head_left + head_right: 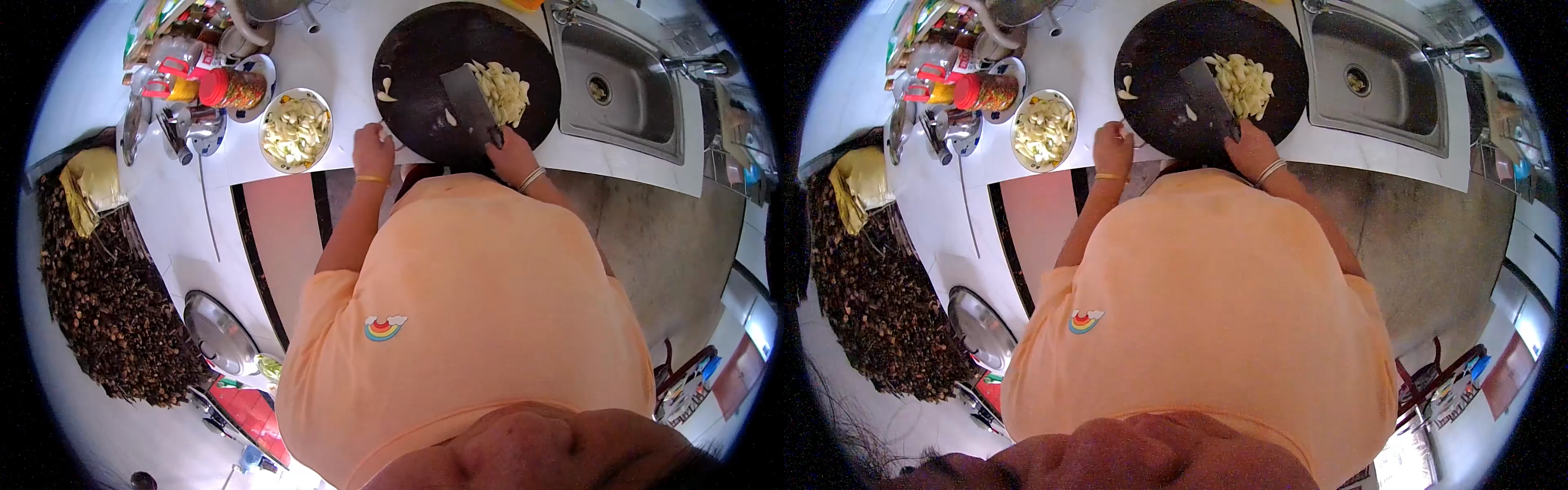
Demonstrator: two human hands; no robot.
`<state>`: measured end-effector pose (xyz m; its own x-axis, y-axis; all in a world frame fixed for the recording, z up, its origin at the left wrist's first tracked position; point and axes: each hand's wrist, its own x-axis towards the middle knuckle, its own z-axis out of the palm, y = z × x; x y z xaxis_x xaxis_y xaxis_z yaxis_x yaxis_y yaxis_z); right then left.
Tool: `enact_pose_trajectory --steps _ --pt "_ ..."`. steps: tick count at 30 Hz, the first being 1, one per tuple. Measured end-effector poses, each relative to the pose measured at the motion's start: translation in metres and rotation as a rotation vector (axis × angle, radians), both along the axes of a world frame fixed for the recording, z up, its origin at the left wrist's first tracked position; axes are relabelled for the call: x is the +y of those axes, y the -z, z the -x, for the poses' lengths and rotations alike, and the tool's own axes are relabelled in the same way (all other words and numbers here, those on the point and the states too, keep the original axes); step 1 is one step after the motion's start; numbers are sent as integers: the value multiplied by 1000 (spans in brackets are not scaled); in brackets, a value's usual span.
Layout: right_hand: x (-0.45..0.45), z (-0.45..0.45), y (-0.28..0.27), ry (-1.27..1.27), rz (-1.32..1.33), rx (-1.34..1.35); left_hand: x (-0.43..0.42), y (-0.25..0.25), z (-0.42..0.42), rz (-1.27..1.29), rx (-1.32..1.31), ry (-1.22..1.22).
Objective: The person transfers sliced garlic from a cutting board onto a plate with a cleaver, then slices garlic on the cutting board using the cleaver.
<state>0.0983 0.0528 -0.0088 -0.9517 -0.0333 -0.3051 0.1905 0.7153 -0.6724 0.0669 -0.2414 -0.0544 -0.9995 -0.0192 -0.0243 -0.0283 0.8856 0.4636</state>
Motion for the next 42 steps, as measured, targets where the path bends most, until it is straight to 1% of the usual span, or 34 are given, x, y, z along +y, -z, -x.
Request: enact_pose_trajectory --steps 2,3,4,6,7,8,10,12,13,14,15,16,18,22,25,26,27,28,30,31,32,33,35,37,38,40,42 --pt "0 1 -1 5 4 -5 4 -27 1 -228 10 -137" --pt "0 -1 -2 -3 12 -14 8 -26 5 -214 87 -101" --pt "0 -1 -4 0 8 -21 17 -26 7 -218 80 -99" --pt "-2 8 -10 -127 28 -152 45 -25 17 -593 -175 -89" --pt "-4 12 -12 -73 61 -259 58 -18 22 -596 -169 -85" --pt "-5 13 -9 -73 56 -253 71 -10 26 -555 -184 -45" --pt "-7 8 -4 55 -25 -52 84 -7 27 -519 -206 -9" --pt "-4 8 -5 57 -20 -40 91 -4 29 -334 -170 76" --pt "-4 8 -8 60 -11 -25 92 5 31 -338 -174 82" --pt "-3 7 -8 68 -13 -28 91 17 31 -397 -175 64" --pt "-3 6 -8 41 10 -47 91 13 30 -454 -179 44" --pt "-3 5 -8 13 35 -64 91 9 29 -453 -184 49" --pt "-5 4 -9 20 64 -116 92 -5 29 -567 -298 -44" --pt "-2 8 -15 15 152 -257 92 -6 27 -562 -312 -40" --pt "-5 16 -26 21 184 -335 92 -3 25 -552 -258 -9" --pt "-6 18 -12 19 184 -338 92 -2 25 -545 -246 -3" --pt "-8 20 10 -45 122 -217 92 -1 24 -538 -234 4" --pt "-11 23 17 -107 59 -95 92 0 24 -538 -233 5" --pt "-14 22 19 -83 32 -76 94 -3 26 -499 -173 18" --pt "-16 21 15 -63 5 -62 94 -6 27 -498 -170 21" --pt "-15 19 13 -59 5 -59 93 -8 27 -441 -205 6" --pt "-13 18 12 7 103 -120 94 -10 30 -385 -238 -11" --pt "-11 15 9 69 204 -185 92 -13 31 -400 -238 13" --pt "-6 12 1 25 176 -158 91 -13 30 -417 -245 41" --pt "-4 11 -4 12 166 -149 92 -13 31 -451 -290 18" --pt "-2 13 -30 97 337 -348 91 -10 34 -483 -333 -4" --pt "1 10 -19 112 361 -338 89 -3 33 -539 -358 -15"
